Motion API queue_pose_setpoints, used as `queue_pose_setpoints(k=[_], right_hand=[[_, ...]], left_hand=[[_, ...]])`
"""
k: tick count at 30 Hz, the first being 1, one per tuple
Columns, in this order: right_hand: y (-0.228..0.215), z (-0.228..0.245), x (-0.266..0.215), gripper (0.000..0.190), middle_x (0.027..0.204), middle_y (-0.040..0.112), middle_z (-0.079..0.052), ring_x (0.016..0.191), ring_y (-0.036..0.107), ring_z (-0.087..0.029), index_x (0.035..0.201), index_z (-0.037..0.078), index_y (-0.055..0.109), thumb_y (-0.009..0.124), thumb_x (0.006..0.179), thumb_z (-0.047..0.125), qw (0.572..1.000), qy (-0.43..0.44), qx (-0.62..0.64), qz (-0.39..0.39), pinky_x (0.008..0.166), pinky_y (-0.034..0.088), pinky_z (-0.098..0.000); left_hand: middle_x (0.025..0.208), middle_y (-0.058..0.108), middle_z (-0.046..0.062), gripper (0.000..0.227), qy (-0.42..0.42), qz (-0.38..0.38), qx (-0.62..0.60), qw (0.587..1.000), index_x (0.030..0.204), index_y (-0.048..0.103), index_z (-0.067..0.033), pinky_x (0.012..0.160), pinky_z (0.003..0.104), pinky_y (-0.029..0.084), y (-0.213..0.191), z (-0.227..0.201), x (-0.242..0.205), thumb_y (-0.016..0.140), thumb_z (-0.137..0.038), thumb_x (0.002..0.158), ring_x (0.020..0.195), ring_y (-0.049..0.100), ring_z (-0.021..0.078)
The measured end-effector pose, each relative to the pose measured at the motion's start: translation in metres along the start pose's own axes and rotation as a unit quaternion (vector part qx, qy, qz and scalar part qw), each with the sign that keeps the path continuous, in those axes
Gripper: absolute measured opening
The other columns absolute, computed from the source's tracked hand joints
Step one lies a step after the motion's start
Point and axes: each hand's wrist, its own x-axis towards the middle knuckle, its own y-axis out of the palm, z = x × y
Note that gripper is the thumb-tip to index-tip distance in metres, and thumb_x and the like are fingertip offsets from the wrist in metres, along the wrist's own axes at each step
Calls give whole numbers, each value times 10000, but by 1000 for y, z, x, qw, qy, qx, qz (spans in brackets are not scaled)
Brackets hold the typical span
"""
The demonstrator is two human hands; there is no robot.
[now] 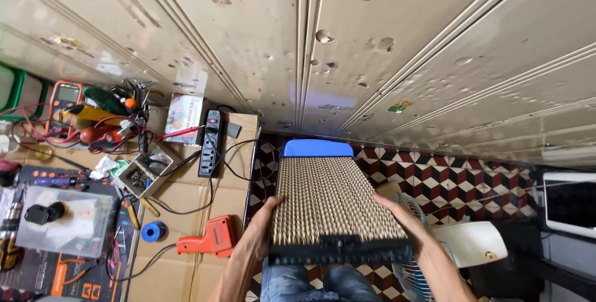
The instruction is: Disassembling an evaporative air cooler to inspect and clean the cooling pads and water tank.
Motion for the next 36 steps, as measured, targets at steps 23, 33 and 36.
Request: queue_pose_setpoints(k=[23, 33, 36], right_hand=[[-28, -44, -25, 1030, 1572, 443, -104, 1509, 340, -230, 1557, 130, 271, 822, 709, 324, 947, -144, -254, 132, 1261, 196, -488], [-21, 7, 1, 616, 1334, 586, -115, 1252, 544, -257, 1343, 13, 493, 673, 755, 56, 929, -298, -186, 115, 1115, 407, -433], [-24, 37, 34, 420, 1172, 576, -72, 1081, 550, -195, 1186, 4, 520, 661, 793, 43, 921, -327, -187, 94, 989, 453, -376]], left_hand=[[1692, 232, 47, 1253, 384, 67, 312, 866, 1675, 27, -263, 1211, 381, 299, -62, 82, -98, 829, -160, 717, 1507, 345, 228], [1599, 426, 204, 1210, 555, 76, 310, 768, 1637, 114, -95, 1183, 427, 387, 17, -4, -60, 845, -460, 745, 1426, 460, 313], [1567, 363, 224, 1227, 527, 12, 374, 763, 1617, -11, -103, 1156, 398, 327, 40, -46, -38, 883, -247, 789, 1408, 413, 284]])
